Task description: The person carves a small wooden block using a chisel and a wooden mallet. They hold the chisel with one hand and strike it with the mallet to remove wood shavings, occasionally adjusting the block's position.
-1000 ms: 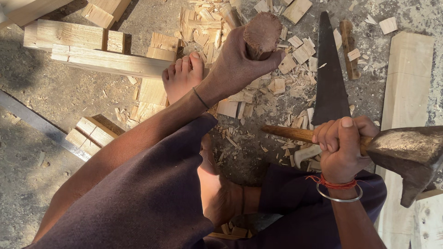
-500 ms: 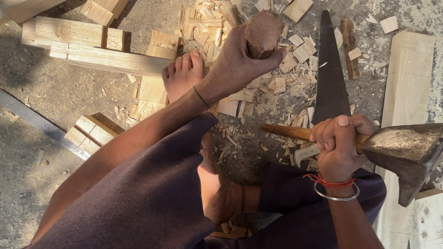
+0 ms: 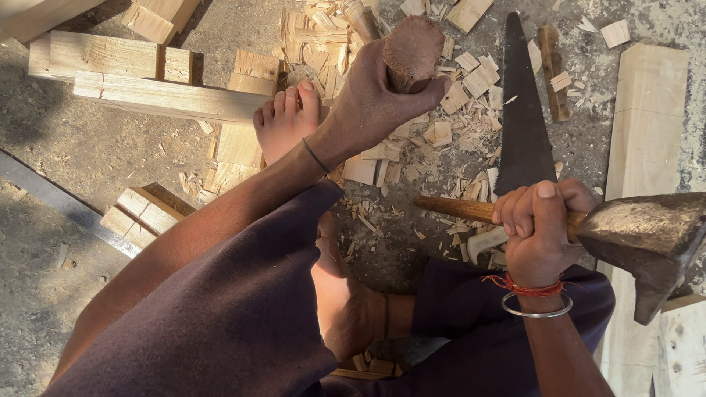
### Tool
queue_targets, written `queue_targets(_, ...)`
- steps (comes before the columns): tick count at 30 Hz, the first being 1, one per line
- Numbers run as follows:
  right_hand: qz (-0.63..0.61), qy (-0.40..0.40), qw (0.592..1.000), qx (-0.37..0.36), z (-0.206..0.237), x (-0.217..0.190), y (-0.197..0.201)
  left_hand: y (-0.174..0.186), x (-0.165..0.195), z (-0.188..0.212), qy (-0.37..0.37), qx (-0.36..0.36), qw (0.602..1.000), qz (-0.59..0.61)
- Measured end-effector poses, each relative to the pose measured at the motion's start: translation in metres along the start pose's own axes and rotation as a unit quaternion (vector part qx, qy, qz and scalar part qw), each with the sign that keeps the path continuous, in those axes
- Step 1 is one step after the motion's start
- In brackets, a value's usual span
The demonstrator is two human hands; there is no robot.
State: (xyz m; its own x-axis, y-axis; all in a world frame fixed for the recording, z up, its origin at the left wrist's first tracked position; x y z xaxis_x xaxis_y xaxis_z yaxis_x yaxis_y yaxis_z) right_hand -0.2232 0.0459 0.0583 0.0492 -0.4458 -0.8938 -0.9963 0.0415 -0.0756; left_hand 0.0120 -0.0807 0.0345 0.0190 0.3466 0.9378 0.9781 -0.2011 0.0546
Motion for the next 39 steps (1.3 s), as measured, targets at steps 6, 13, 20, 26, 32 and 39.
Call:
queue_targets(6,0.003,-0.008,1.0,0.003,0.003,-0.001,-0.001,-0.01,0.007,0.004,-0.039,-0.018,0.998,-0.052)
queue_targets(13,0.029,-0.028,0.996,-0.085,0.007,0.004,-0.01,-0.02,0.012,0.002,-0.032,-0.054,0.997,-0.047)
queue_targets(20,0.136,-0.015,0.99,-0.028,-0.023,-0.045,-0.023,-0.022,0.014,0.005,-0.028,-0.061,0.997,-0.032)
queue_targets(26,0.173,0.088,0.976,-0.094,-0.049,-0.093,-0.048,-0.023,0.013,0.009,-0.038,-0.068,0.996,-0.035)
queue_targets(32,0.419,0.006,0.879,-0.227,-0.067,-0.071,-0.073,-0.021,0.013,0.009,0.003,-0.085,0.996,-0.009)
queue_targets(39,0.025,-0.024,0.992,-0.124,-0.084,-0.116,-0.052,-0.019,0.006,0.009,0.02,-0.064,0.998,-0.018)
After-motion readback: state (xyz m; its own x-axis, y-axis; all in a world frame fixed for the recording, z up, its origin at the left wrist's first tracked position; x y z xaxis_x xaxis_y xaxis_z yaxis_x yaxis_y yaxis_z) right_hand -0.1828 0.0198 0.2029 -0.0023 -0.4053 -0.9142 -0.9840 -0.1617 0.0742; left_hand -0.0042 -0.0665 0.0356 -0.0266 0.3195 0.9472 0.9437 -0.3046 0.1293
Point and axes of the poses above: each hand's wrist, its own z-axis away from the middle knuckle, its own y-axis out of the back of the hand, x = y × z, the point moved 7 cm from there along -z, towards the middle knuckle, and after that the axes turned 7 degrees about y, right-handed, at the moved point
